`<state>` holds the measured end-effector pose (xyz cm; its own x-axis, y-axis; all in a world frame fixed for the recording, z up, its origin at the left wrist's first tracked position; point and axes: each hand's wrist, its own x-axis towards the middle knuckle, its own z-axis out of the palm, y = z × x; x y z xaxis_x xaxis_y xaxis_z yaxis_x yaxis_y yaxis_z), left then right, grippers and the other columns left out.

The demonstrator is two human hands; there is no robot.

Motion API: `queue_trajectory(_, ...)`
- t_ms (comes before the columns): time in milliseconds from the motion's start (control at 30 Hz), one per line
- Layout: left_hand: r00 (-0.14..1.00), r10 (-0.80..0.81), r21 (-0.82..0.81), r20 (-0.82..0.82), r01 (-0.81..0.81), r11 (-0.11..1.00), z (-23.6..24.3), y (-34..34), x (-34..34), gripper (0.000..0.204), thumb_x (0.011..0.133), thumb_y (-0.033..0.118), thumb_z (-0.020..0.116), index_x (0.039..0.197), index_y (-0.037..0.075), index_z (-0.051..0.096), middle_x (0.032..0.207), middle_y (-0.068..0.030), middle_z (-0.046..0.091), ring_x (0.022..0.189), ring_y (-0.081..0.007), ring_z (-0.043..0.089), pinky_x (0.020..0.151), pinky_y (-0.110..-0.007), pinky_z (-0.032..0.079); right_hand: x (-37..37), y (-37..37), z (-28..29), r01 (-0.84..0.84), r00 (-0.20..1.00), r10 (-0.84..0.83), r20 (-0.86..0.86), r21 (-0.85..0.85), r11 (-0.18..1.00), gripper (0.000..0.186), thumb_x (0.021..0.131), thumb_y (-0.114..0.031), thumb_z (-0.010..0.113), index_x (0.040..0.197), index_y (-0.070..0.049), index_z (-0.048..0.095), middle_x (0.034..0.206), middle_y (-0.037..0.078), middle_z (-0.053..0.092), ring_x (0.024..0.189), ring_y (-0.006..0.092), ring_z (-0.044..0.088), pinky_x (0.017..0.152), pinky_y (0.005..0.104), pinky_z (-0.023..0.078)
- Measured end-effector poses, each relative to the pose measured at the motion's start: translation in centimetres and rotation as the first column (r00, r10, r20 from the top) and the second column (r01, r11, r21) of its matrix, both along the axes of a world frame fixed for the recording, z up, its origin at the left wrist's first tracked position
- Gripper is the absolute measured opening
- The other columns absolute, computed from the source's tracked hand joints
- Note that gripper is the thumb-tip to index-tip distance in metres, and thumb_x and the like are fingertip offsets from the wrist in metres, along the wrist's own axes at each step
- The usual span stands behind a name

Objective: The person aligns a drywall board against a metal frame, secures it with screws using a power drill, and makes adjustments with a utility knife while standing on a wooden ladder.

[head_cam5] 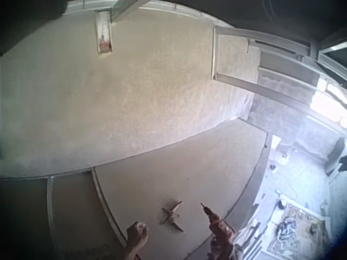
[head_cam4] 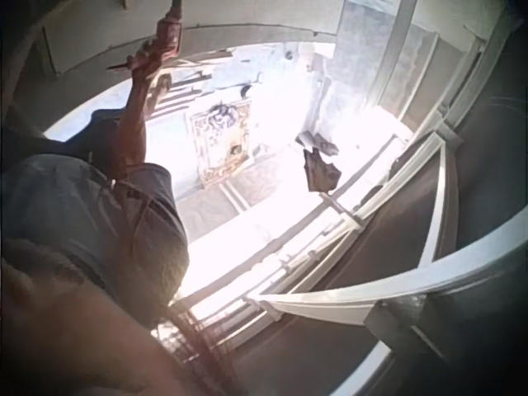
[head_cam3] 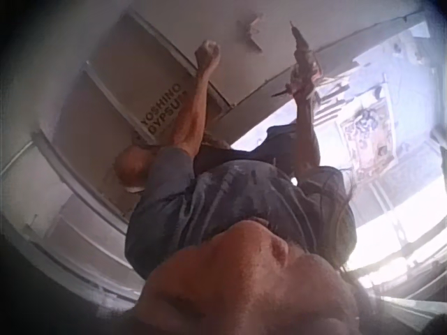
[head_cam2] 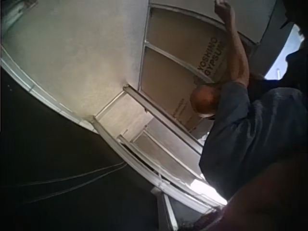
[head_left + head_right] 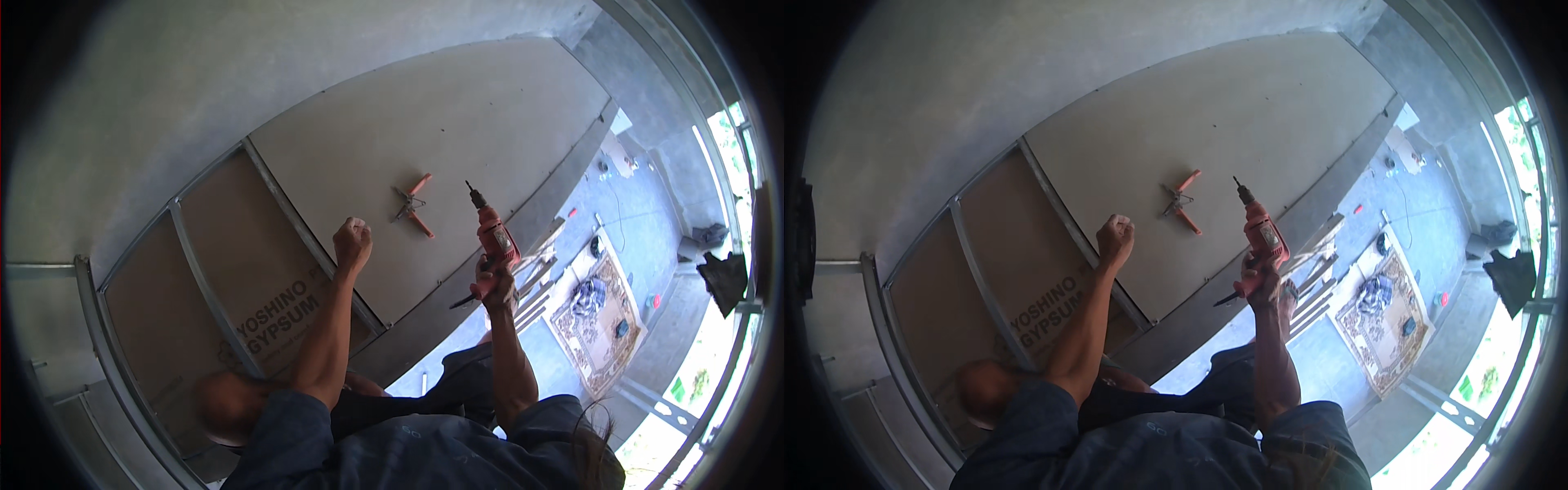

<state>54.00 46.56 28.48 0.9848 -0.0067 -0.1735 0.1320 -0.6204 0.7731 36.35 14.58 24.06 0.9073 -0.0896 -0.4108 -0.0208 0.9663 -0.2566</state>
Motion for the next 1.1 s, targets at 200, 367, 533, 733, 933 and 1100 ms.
queue_trajectory(200,0.998,-0.013,0.102,-0.064,0.019,0.995,0.0,-0.3,-2.5,0.023,0.091,0.011,0.063,0.104,-0.007,0.067,0.101,-0.0236,0.072,0.099,-0.0315,0.072,0.088,-0.039,0.058,-2.0,1.9,-1.4,0.221,0.960,-0.192,-0.204,0.128,0.967,0.059,0.093,-0.052,0.066,0.124,-0.005,0.053,0.103,0.010,0.063,0.085,0.0178,0.062,0.062,0.0239,0.055)
queue_trajectory(367,0.996,-0.008,0.097,-0.090,0.017,0.995,-0.2,-1.1,-3.2,0.021,0.091,0.012,0.063,0.101,-0.006,0.067,0.098,-0.0217,0.073,0.097,-0.0307,0.073,0.087,-0.039,0.058,-3.3,2.1,-4.2,0.190,0.975,-0.178,-0.137,0.083,0.978,0.055,0.094,-0.049,0.066,0.124,-0.005,0.054,0.106,0.012,0.062,0.092,0.0200,0.063,0.066,0.0261,0.057)
queue_trajectory(533,0.996,0.062,0.098,-0.070,-0.055,0.994,-1.1,0.2,-3.4,0.020,0.091,0.012,0.063,0.101,-0.006,0.068,0.098,-0.0210,0.073,0.098,-0.0306,0.072,0.086,-0.039,0.058,-3.1,2.8,-4.8,0.351,0.920,-0.333,-0.207,0.056,0.935,0.054,0.095,-0.047,0.066,0.126,-0.004,0.053,0.106,0.012,0.061,0.090,0.0210,0.063,0.070,0.0274,0.058)
queue_trajectory(733,0.979,0.204,0.064,-0.012,-0.203,0.977,-2.3,2.1,-2.2,0.023,0.090,0.012,0.064,0.105,-0.006,0.066,0.102,-0.0208,0.072,0.099,-0.0299,0.071,0.087,-0.041,0.057,-3.5,1.7,-6.9,0.328,0.937,-0.303,-0.174,0.142,0.934,0.054,0.094,-0.042,0.070,0.129,-0.006,0.050,0.112,0.011,0.059,0.095,0.0236,0.064,0.074,0.0298,0.060)
queue_trajectory(933,0.943,0.333,0.091,-0.026,-0.329,0.940,-2.8,4.3,-1.8,0.031,0.089,0.017,0.064,0.107,-0.008,0.064,0.103,-0.0211,0.071,0.099,-0.0309,0.071,0.088,-0.040,0.056,-3.6,1.2,-7.8,0.358,0.893,-0.343,-0.291,-0.002,0.934,0.057,0.087,-0.039,0.077,0.127,-0.006,0.053,0.110,0.016,0.061,0.083,0.0223,0.064,0.074,0.0334,0.059)
queue_trajectory(1100,0.891,0.453,-0.046,-0.040,-0.454,0.890,-4.0,7.4,-1.1,0.038,0.090,0.020,0.063,0.112,-0.010,0.061,0.111,-0.0266,0.068,0.104,-0.0339,0.069,0.091,-0.044,0.054,-3.9,1.0,-7.2,0.256,0.946,-0.229,-0.230,0.092,0.962,0.056,0.089,-0.043,0.074,0.126,-0.006,0.054,0.110,0.014,0.060,0.087,0.0216,0.063,0.078,0.0336,0.058)
